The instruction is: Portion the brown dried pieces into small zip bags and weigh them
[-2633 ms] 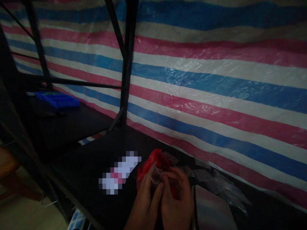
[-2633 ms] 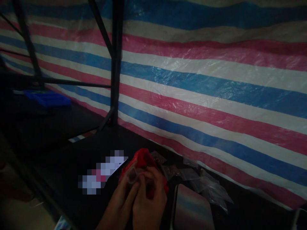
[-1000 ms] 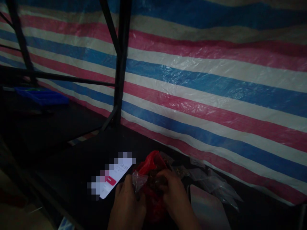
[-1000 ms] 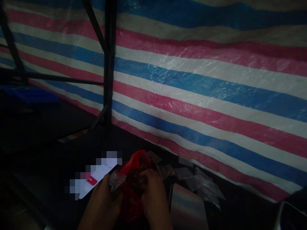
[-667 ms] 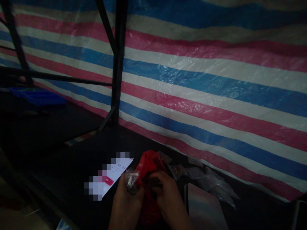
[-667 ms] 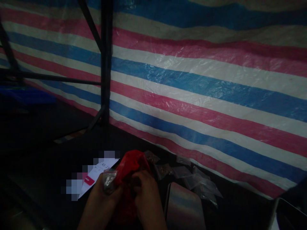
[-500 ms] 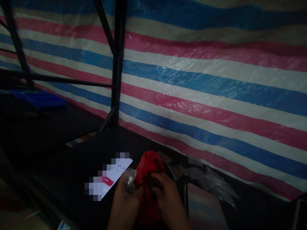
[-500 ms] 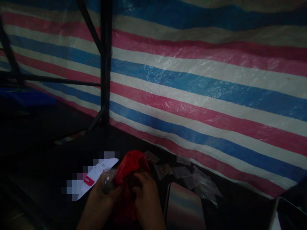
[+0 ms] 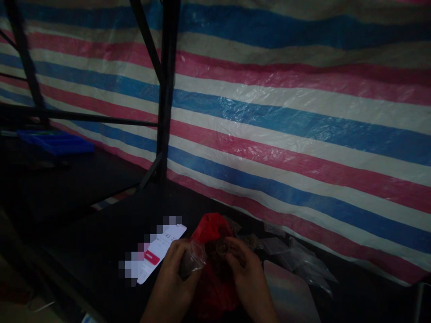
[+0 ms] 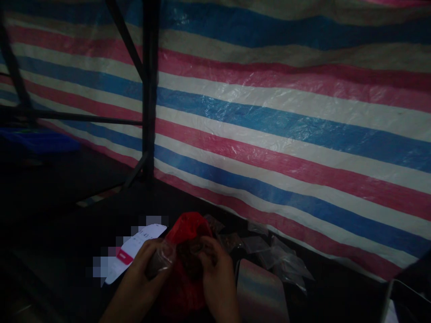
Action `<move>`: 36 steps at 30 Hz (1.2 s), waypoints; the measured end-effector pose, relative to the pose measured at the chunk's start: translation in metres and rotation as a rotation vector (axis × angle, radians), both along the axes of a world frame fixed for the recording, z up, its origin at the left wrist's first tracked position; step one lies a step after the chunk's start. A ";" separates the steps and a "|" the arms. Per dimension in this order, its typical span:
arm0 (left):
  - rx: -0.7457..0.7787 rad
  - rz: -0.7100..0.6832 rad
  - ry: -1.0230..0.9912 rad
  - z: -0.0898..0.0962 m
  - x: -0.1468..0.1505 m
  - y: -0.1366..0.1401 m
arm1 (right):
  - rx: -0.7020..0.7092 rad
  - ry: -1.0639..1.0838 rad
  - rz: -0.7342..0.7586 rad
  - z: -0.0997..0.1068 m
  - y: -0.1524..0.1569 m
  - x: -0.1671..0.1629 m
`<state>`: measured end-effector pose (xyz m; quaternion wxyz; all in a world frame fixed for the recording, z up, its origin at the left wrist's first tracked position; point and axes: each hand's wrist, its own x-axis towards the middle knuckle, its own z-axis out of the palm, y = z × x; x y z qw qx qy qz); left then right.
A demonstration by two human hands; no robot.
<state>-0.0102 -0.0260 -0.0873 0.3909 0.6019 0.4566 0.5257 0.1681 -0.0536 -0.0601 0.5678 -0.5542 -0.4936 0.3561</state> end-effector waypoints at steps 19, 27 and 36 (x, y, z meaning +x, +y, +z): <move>0.062 -0.069 0.188 -0.008 -0.003 -0.002 | 0.145 -0.417 0.228 0.039 -0.013 -0.043; -0.057 0.091 0.204 0.001 0.005 -0.005 | 0.039 -0.471 -0.037 0.020 -0.006 -0.006; -0.198 -0.020 0.061 0.005 0.004 0.001 | -0.108 -0.490 -0.104 -0.003 0.009 -0.016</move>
